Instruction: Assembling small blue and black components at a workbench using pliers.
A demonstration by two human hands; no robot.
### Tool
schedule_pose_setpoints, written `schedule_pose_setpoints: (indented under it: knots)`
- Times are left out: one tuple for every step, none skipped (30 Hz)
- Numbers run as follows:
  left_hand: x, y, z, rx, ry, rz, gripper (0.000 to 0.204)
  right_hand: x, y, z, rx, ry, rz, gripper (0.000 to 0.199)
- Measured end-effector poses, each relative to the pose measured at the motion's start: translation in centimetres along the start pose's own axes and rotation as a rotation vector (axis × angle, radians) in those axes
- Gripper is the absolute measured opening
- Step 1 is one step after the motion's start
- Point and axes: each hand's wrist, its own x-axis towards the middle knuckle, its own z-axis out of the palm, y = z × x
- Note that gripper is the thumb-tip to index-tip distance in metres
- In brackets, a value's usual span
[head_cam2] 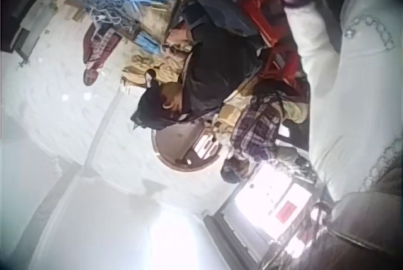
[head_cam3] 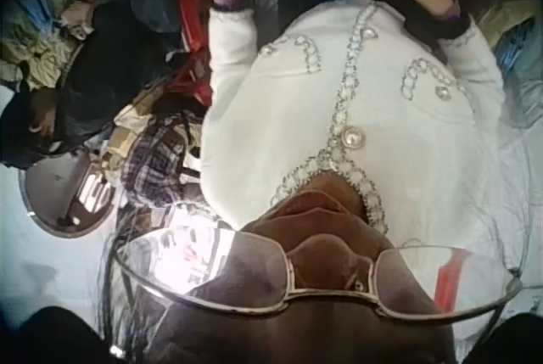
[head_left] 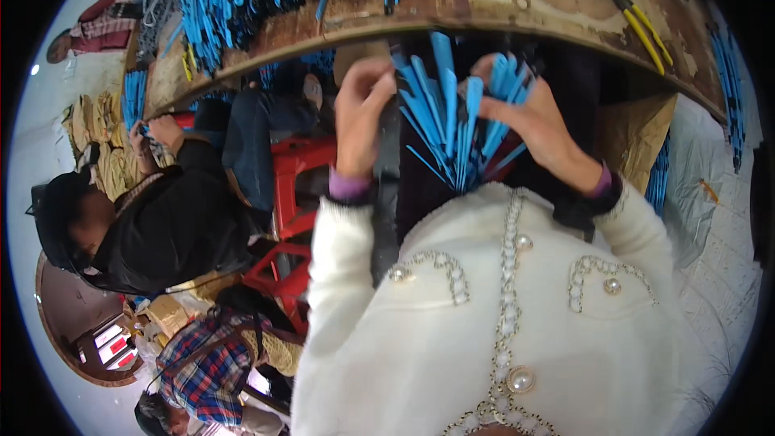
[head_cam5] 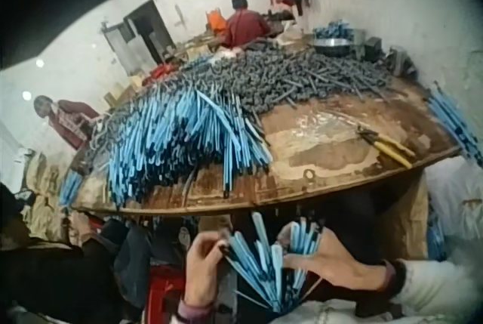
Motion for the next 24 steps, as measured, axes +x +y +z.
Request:
schedule_pose_setpoints:
  knots:
    - [-0.3,0.1,0.0,0.089,0.299,0.107,0.020,-0.9,0.4,0.0,-0.038,0.080,0.002,0.042]
    - [-2.2,0.1,0.6,0.004,0.211,0.001,0.022,-1.7,0.8,-0.1,-0.072,0.161,0.007,0.041]
    - [-4.3,1.1,2.4,-0.075,0.128,-0.117,0.024,-2.3,0.8,-0.4,-0.098,0.238,0.022,0.041]
    - [-5.8,1.8,4.4,0.010,0.117,-0.052,0.025,-2.6,0.7,0.3,-0.097,0.225,0.030,0.041]
    - [-6.8,2.2,6.4,0.095,0.105,0.010,0.026,-2.6,0.4,1.2,-0.087,0.230,0.015,0.040]
    - [-6.9,2.3,7.4,0.094,0.111,0.008,0.026,-2.5,0.0,1.9,-0.080,0.242,-0.007,0.040]
    - [-6.5,2.6,7.8,0.202,0.164,0.029,0.028,-2.0,-0.2,2.4,-0.068,0.252,-0.039,0.039]
    - [-6.0,2.8,8.1,0.309,0.215,0.049,0.030,-1.9,-0.3,2.6,-0.064,0.248,-0.044,0.039]
    - [-5.6,3.0,8.4,0.415,0.264,0.072,0.031,-2.0,-0.4,2.8,-0.084,0.252,-0.043,0.039]
    - [-5.4,3.2,8.7,0.419,0.263,0.078,0.031,-2.2,-0.4,3.0,-0.105,0.258,-0.042,0.038]
    - [-5.2,3.4,9.0,0.366,0.264,0.060,0.032,-2.2,-0.5,3.0,-0.126,0.266,-0.041,0.038]
    - [-5.1,3.6,9.3,0.312,0.264,0.042,0.032,-2.1,-0.5,2.9,-0.125,0.269,-0.047,0.038]
    - [-4.9,3.6,9.5,0.258,0.263,0.024,0.033,-2.0,-0.5,2.7,-0.125,0.259,-0.044,0.041]
    - [-4.8,3.4,9.7,0.260,0.265,0.023,0.033,-2.1,-0.4,2.6,-0.124,0.243,-0.035,0.044]
    - [-4.6,3.0,9.7,0.253,0.283,0.022,0.034,-2.2,-0.4,2.5,-0.123,0.226,-0.027,0.047]
    - [-4.2,2.7,9.6,0.246,0.303,0.021,0.034,-2.4,-0.5,2.5,-0.121,0.222,-0.027,0.047]
    - [-4.0,2.5,9.5,0.239,0.323,0.020,0.035,-2.8,-0.7,2.6,-0.082,0.196,-0.022,0.052]
    - [-3.9,2.5,9.4,0.241,0.329,0.021,0.035,-3.3,-0.9,2.7,-0.043,0.169,-0.017,0.056]
    - [-3.8,2.7,9.5,0.297,0.308,0.017,0.034,-3.6,-1.0,2.6,-0.004,0.145,-0.007,0.061]
    - [-3.7,2.9,9.6,0.353,0.288,0.014,0.034,-3.8,-0.9,2.4,-0.004,0.140,-0.002,0.061]
    - [-3.7,3.0,9.6,0.408,0.267,0.011,0.034,-4.0,-0.9,2.1,0.000,0.136,-0.001,0.064]
    - [-3.9,3.0,9.7,0.407,0.272,0.008,0.034,-4.2,-0.9,1.8,0.004,0.131,0.001,0.067]
    - [-4.0,3.0,9.8,0.422,0.272,0.016,0.034,-4.3,-0.9,1.6,0.007,0.128,0.001,0.070]
    - [-4.0,3.0,9.8,0.437,0.267,0.024,0.034,-4.3,-0.9,1.6,0.006,0.129,0.003,0.070]
